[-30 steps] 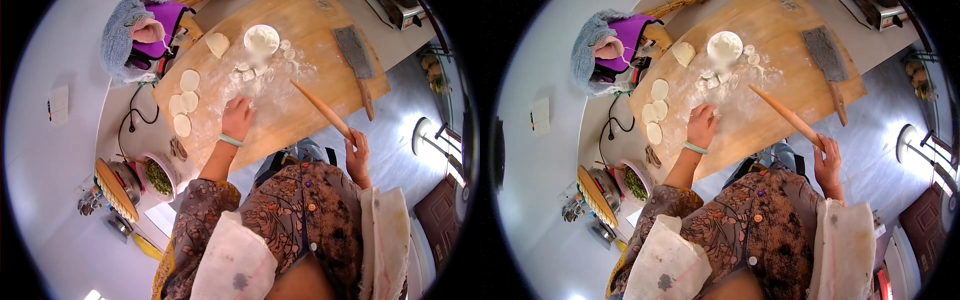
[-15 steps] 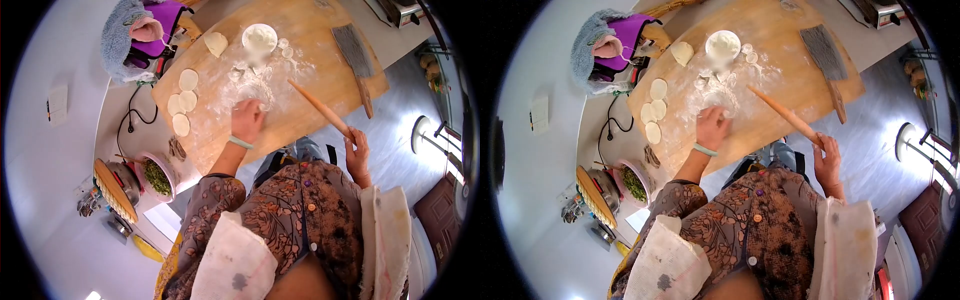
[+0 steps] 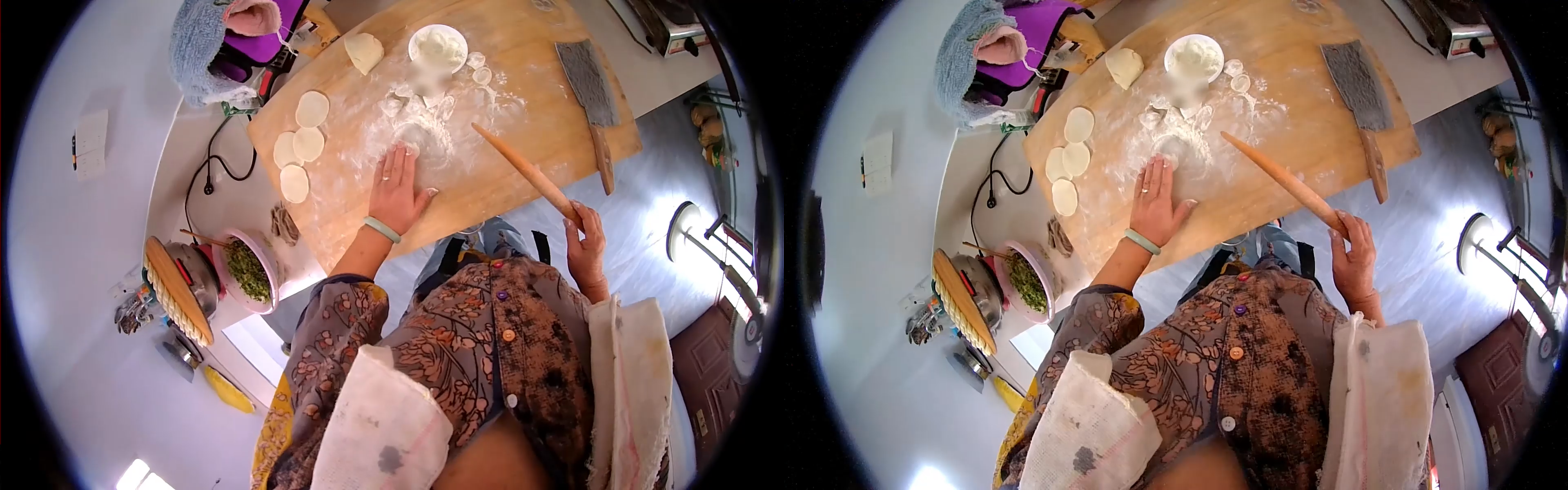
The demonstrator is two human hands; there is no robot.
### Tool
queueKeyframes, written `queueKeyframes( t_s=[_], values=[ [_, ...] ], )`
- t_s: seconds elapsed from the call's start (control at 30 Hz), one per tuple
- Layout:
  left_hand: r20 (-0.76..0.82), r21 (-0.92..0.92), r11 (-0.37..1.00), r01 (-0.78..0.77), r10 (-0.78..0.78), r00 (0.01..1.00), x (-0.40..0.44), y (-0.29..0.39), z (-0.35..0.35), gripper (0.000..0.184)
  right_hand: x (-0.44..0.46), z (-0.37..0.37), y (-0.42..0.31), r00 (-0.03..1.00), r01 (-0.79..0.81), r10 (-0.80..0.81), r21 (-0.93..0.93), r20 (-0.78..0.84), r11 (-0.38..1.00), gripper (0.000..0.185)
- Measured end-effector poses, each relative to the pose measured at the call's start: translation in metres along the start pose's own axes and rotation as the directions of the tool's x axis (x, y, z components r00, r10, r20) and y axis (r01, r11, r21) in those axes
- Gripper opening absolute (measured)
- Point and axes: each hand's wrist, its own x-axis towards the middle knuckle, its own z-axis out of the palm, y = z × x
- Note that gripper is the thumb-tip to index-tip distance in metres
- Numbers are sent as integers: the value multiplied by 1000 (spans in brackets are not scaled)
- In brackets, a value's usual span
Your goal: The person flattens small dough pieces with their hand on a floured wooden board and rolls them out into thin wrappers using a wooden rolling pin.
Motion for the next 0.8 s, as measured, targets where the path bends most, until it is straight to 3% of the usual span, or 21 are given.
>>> queueKeyframes(
  t_s=[0.2,0.4,0.43,0.53,0.57,0.63,0.67,0.77,0.8],
  values=[
    [24,34,999,-4,3,1000,-4,11,2,88,3,2,-1,1000,22,-22,6,-10,1000,28],
    [-39,-67,996,-61,58,998,20,-22,-4,55,1,-1,1,999,22,-22,-1,-23,1000,28],
    [-185,-93,987,-130,111,977,34,-22,-11,37,1,-2,0,1000,16,-16,4,-27,1000,28],
    [-114,-415,891,181,-249,962,55,-15,-20,29,-1,-4,0,998,28,-28,-3,-49,1000,29],
    [-148,-479,859,178,-279,949,59,-15,-17,26,-2,-5,0,998,34,-35,-8,-56,999,29],
    [-41,-514,801,306,-380,924,62,-9,-16,28,-5,-5,4,999,11,-11,-1,-49,1000,29],
    [14,-523,768,370,-426,904,61,-7,-16,29,-6,-4,5,999,-2,2,5,-46,1000,29],
    [-111,-263,900,347,-385,916,49,-9,-17,41,-8,-5,5,998,-23,24,27,-54,999,29],
    [-133,-232,933,274,-310,941,45,-9,-15,46,-8,-5,4,998,-20,21,26,-56,999,29]
  ],
)
